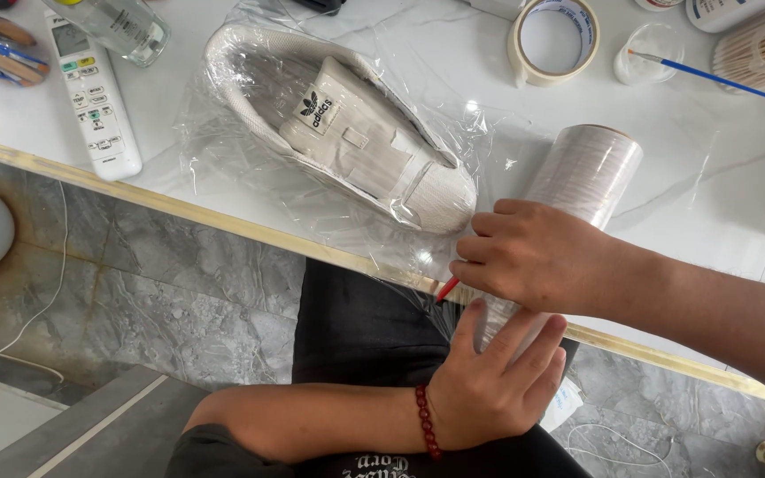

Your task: The person is wrapping a white shoe in plastic film.

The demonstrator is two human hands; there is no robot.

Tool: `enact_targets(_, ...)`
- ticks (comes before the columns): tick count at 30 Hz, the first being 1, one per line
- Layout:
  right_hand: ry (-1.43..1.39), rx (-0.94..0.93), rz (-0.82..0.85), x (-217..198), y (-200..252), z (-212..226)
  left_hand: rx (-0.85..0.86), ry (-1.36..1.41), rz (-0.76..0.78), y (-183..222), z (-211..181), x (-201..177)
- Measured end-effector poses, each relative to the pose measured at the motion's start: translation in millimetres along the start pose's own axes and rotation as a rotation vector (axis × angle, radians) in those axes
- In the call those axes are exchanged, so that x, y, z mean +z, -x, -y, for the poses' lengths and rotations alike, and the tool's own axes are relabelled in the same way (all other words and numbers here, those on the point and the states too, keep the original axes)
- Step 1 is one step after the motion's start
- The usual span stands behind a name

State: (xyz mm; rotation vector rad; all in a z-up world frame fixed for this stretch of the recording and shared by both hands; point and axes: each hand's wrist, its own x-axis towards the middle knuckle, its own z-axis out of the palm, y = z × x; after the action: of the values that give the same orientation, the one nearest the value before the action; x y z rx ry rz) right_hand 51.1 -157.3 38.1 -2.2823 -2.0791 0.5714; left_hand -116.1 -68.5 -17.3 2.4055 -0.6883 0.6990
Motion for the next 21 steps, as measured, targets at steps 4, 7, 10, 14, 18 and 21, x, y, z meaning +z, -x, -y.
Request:
enact_targets(4, -0.013, 0.048, -0.057, 1, 5, -13, 0.032, 0.022, -0.013, 16, 1, 11)
enact_targets(7, -0.023, 0.091, 0.042, 4, 6, -18, 0.008, 0.074, -0.056, 20, -1, 17)
enact_targets(10, 0.007, 0.032, -0.012, -4, 0, -13, 0.019, 0.056, -0.066, 22, 1, 18)
enact_targets(14, 0.147, 0.015, 0.054, -6, 2, -18, 0.020, 0.078, -0.048, 23, 2, 18)
enact_targets(18, 0.270, 0.011, 0.185, -15, 3, -22, 0.032, 0.067, -0.047, 20, 4, 16)
enact_targets(21, 0.282, 0.013, 0.124, -15, 4, -26, 0.016, 0.073, -0.032, 28, -2, 25)
